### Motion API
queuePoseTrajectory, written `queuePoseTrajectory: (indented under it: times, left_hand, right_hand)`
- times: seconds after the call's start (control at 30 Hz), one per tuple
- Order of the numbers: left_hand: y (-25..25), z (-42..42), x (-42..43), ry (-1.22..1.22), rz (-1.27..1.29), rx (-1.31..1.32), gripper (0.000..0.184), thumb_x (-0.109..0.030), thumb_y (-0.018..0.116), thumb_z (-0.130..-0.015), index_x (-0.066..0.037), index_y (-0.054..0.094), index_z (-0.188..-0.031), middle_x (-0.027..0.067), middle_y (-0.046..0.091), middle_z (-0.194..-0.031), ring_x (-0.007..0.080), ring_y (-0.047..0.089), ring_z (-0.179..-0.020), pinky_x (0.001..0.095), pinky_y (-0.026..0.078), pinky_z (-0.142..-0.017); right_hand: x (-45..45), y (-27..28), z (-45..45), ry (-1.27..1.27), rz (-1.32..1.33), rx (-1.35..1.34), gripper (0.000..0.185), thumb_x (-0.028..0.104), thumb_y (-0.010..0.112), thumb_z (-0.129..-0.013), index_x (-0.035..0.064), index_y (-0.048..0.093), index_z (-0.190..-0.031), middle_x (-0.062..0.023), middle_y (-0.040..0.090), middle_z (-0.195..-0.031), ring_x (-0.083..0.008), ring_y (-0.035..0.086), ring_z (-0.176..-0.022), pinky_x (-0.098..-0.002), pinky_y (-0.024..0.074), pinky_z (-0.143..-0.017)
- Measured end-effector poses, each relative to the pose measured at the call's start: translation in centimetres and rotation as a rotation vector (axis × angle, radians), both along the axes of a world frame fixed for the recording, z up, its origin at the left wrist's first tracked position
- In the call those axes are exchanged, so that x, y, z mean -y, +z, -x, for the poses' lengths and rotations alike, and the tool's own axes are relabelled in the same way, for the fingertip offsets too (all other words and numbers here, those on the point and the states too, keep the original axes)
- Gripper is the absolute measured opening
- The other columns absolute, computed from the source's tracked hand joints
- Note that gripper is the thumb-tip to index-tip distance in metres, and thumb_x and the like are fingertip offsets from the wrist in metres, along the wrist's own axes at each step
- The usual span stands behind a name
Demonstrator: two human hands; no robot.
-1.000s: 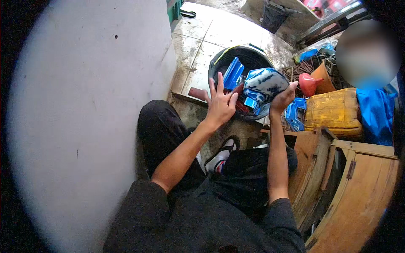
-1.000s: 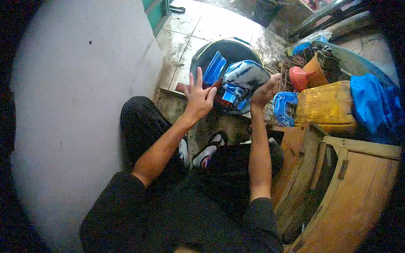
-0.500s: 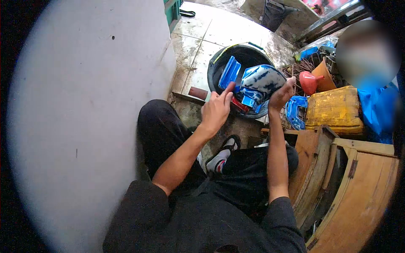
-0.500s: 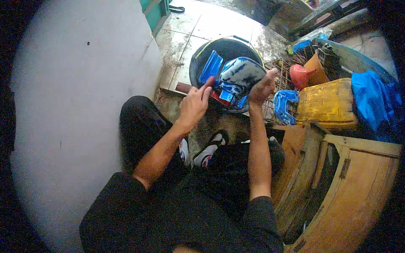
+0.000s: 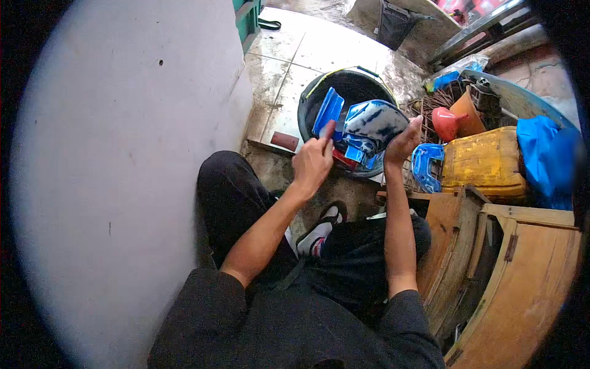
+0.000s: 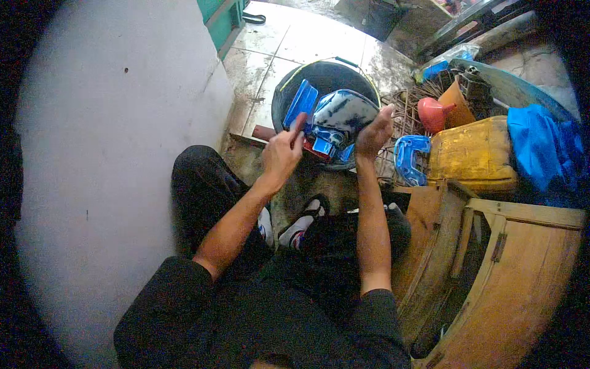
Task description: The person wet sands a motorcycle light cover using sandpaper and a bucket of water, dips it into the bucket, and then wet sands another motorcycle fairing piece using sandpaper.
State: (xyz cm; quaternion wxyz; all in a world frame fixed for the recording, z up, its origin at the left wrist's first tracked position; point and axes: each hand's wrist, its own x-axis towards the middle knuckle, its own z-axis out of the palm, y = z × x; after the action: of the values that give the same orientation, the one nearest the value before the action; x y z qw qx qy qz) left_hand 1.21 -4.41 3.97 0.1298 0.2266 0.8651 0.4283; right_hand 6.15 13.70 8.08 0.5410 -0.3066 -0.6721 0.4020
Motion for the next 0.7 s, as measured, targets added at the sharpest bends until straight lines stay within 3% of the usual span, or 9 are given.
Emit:
queuePoseTrajectory:
  times: [0.1,0.23,0.3,0.37,0.4,0.5,0.57,0.6,0.7]
  left_hand:
    - [-1.2,0.0,-0.2,-0.054,-0.125,0.072,0.034,-0.031,0.052,-0.093,-0.021,0.06,-0.124,0.0262,0.064,-0.081,0.044,0.063,-0.081,0.0541,0.048,-0.07]
    - [1.6,0.0,0.0,-0.002,0.063,0.111,0.035,-0.034,0.047,-0.095,-0.009,0.067,-0.11,0.0298,0.063,-0.081,0.0468,0.062,-0.083,0.0525,0.048,-0.074]
    - [-0.3,-0.1,-0.7,-0.092,-0.316,0.097,0.037,-0.035,0.043,-0.097,-0.015,0.062,-0.12,0.0279,0.064,-0.081,0.046,0.063,-0.081,0.0538,0.049,-0.072]
    - [0.9,0.5,0.1,-0.124,-0.34,0.285,0.039,-0.036,0.041,-0.098,-0.012,0.061,-0.12,0.0271,0.065,-0.083,0.0462,0.063,-0.08,0.0516,0.049,-0.07]
    - [2.3,0.4,0.2,-0.093,-0.075,0.185,0.04,-0.036,0.041,-0.098,-0.008,0.064,-0.114,0.0273,0.065,-0.085,0.0462,0.063,-0.082,0.0501,0.049,-0.071]
    - [0.4,-0.2,-0.3,-0.055,0.07,0.103,0.042,-0.037,0.04,-0.098,-0.006,0.063,-0.115,0.0278,0.065,-0.089,0.0465,0.063,-0.085,0.049,0.049,-0.073]
    - [-1.4,1.0,0.1,-0.166,-0.381,0.472,0.041,-0.037,0.039,-0.098,-0.011,0.06,-0.122,0.0272,0.065,-0.086,0.0453,0.063,-0.085,0.052,0.049,-0.073]
    - [-0.4,1.1,0.6,-0.165,-0.022,0.194,0.04,-0.037,0.042,-0.097,-0.009,0.064,-0.116,0.0279,0.065,-0.086,0.0453,0.062,-0.087,0.0517,0.048,-0.075]
    - [0.0,-0.1,-0.3,-0.097,-0.217,0.235,0.042,-0.038,0.045,-0.096,-0.002,0.067,-0.103,0.0287,0.063,-0.082,0.0462,0.062,-0.083,0.0499,0.048,-0.072]
  right_hand:
    - [-0.1,-0.4,0.2,0.027,0.023,-0.023,0.051,0.044,0.035,-0.102,0.0021,0.051,-0.077,0.0005,0.044,-0.073,-0.0126,0.041,-0.072,-0.0295,0.0397,-0.066]
    - [-0.4,-0.7,0.1,-0.008,-0.052,0.005,0.052,0.043,0.035,-0.102,0.0011,0.051,-0.077,-0.0018,0.05,-0.073,-0.0137,0.043,-0.071,-0.0307,0.0401,-0.065]
    - [-0.2,-0.3,0.0,0.021,-0.004,-0.005,0.051,0.041,0.035,-0.102,-0.0018,0.052,-0.08,-0.004,0.054,-0.074,-0.0154,0.046,-0.072,-0.0318,0.0417,-0.068]
    - [0.3,0.1,-0.2,0.097,0.141,-0.063,0.051,0.037,0.035,-0.102,-0.0068,0.054,-0.085,-0.0073,0.058,-0.077,-0.0182,0.051,-0.075,-0.0331,0.0445,-0.072]
    - [-0.1,-0.5,-0.4,0.04,0.054,0.008,0.051,0.038,0.036,-0.102,-0.007,0.055,-0.087,-0.0079,0.059,-0.079,-0.0183,0.052,-0.077,-0.0329,0.0453,-0.075]
    - [-1.3,-2.3,-0.4,0.068,0.058,0.014,0.051,0.038,0.037,-0.101,-0.0078,0.057,-0.091,-0.0099,0.06,-0.083,-0.0184,0.053,-0.08,-0.0325,0.045,-0.08]
    - [-2.0,-3.5,0.1,0.006,0.032,-0.061,0.051,0.038,0.037,-0.102,-0.008,0.057,-0.091,-0.0087,0.06,-0.083,-0.0179,0.052,-0.082,-0.0318,0.0439,-0.081]
    - [-1.6,-3.0,0.2,-0.053,-0.093,-0.014,0.052,0.039,0.036,-0.102,-0.0081,0.057,-0.091,-0.0086,0.06,-0.084,-0.0179,0.053,-0.084,-0.0318,0.0437,-0.082]
    - [-0.7,-1.1,-0.4,-0.029,-0.041,0.069,0.056,0.04,0.032,-0.103,-0.0078,0.058,-0.09,-0.0097,0.062,-0.087,-0.0188,0.055,-0.089,-0.0329,0.0436,-0.088]
